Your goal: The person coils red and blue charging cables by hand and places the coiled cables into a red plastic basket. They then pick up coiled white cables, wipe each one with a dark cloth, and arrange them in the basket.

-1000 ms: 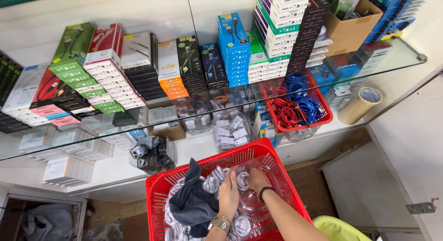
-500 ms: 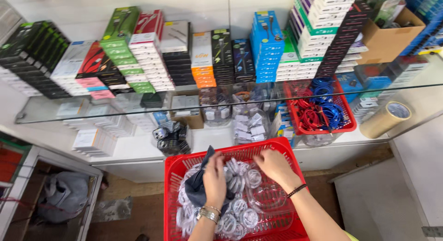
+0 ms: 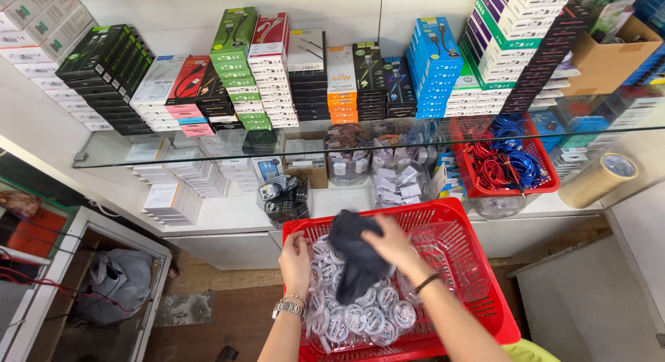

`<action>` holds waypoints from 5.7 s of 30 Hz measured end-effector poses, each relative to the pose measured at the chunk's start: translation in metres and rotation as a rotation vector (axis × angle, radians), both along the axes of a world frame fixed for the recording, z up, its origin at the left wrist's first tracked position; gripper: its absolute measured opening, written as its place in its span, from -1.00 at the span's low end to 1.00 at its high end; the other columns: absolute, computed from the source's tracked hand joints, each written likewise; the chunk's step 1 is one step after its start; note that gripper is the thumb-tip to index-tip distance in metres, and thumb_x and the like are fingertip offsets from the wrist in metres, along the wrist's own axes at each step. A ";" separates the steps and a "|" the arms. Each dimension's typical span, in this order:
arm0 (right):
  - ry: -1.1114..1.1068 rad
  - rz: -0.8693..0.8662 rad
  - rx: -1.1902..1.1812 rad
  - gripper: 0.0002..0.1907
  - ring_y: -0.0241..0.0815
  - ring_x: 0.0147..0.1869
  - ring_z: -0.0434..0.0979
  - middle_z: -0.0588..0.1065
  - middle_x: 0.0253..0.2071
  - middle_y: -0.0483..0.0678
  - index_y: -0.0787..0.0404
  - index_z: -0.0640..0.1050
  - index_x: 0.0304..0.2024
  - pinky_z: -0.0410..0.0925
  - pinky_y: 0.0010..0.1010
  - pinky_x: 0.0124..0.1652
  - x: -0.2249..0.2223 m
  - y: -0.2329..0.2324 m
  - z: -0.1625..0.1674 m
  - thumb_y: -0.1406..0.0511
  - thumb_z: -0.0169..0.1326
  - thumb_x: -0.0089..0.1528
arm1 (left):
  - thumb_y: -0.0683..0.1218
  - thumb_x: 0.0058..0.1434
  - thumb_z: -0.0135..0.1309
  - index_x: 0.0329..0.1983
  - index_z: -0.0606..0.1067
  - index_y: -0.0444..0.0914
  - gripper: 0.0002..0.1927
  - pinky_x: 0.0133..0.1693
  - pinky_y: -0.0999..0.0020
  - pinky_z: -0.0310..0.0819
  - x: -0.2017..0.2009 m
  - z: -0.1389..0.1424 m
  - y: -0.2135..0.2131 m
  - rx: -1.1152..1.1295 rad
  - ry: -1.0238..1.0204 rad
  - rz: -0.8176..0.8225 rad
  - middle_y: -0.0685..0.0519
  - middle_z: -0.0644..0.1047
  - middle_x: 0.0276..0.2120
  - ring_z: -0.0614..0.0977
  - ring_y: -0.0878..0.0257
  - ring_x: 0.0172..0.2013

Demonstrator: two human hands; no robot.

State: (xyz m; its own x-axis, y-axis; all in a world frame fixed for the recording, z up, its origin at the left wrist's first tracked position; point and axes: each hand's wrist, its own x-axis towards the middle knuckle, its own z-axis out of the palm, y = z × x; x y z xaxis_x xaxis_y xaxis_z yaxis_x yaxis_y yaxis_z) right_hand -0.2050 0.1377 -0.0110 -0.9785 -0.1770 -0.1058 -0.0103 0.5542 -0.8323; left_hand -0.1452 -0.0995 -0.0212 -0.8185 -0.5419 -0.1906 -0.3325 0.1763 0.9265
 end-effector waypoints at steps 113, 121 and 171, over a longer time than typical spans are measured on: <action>-0.003 -0.009 -0.553 -0.64 -0.22 0.14 0.52 0.50 0.06 -0.04 0.21 0.46 0.08 0.41 -0.35 0.07 0.048 0.067 0.053 0.38 0.13 0.23 | 0.00 0.37 -0.06 0.18 0.37 -0.28 -0.60 0.08 0.14 0.47 -0.002 0.036 0.128 0.962 0.097 -0.499 0.01 0.59 -0.02 0.59 0.14 0.03; -0.082 0.031 0.151 -0.66 -0.03 0.05 0.63 0.61 -0.06 0.08 0.24 0.51 0.05 0.47 -0.22 0.01 0.012 0.161 0.023 0.38 0.12 0.20 | -0.13 0.30 0.07 0.42 0.13 -0.23 -0.35 -0.11 0.29 0.50 -0.024 0.053 0.212 -0.033 0.233 -0.502 -0.05 0.59 -0.22 0.61 0.20 -0.20; -0.319 -0.566 -1.201 -0.40 -0.17 0.16 0.49 0.48 0.16 -0.08 0.06 0.33 0.35 0.35 -0.28 0.13 0.102 0.068 0.066 0.20 0.03 0.24 | -0.05 0.30 0.11 0.37 0.34 -0.15 -0.45 0.34 0.05 0.27 0.030 -0.018 0.027 -0.661 -0.151 -0.546 -0.09 0.54 0.12 0.59 0.04 0.17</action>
